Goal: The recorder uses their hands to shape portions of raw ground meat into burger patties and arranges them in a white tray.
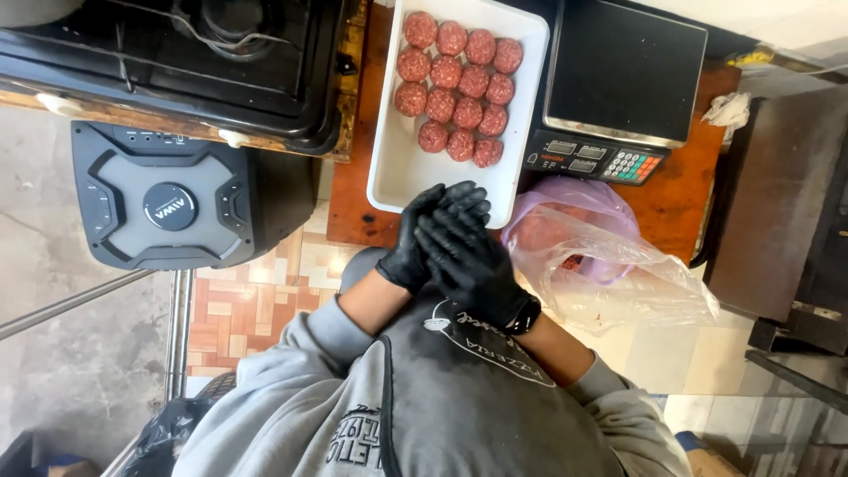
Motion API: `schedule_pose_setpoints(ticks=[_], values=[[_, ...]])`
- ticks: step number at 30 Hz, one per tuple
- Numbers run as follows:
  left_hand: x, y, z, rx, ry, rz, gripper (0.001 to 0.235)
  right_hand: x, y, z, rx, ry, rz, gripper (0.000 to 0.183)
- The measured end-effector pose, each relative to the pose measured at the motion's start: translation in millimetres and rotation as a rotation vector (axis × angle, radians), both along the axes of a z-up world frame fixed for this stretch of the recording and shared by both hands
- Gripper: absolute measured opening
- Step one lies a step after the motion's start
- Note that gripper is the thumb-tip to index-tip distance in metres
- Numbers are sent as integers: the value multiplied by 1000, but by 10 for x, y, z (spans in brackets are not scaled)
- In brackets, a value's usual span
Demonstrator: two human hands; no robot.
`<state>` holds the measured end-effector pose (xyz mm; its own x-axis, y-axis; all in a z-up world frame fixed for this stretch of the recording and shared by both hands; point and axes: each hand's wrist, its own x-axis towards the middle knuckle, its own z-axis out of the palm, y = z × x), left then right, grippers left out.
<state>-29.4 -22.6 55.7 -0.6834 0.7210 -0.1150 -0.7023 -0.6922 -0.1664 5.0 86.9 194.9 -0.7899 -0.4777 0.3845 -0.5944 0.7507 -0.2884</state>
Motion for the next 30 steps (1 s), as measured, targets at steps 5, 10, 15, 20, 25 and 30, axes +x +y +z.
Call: schedule_pose_setpoints(ticks=[5, 10, 15, 20, 25, 30], values=[[282, 45, -803, 35, 167, -39, 44, -62, 22, 44, -14, -30, 3, 46], [-45, -124, 205, -97, 88, 40, 48, 30, 47, -148, 21, 31, -35, 46], [166, 31, -167, -371, 551, -53, 51, 32, 8, -155, -60, -67, 57, 50], [132, -52, -360, -297, 424, -59, 35, -12, 105, -197, -81, -132, -108, 50], [193, 65, -614, -118, 32, -157, 41, 54, -98, -114, -80, -104, 146, 49], [193, 9, -806, -165, 85, -212, 36, 5, 156, -212, -119, -127, -70, 49]])
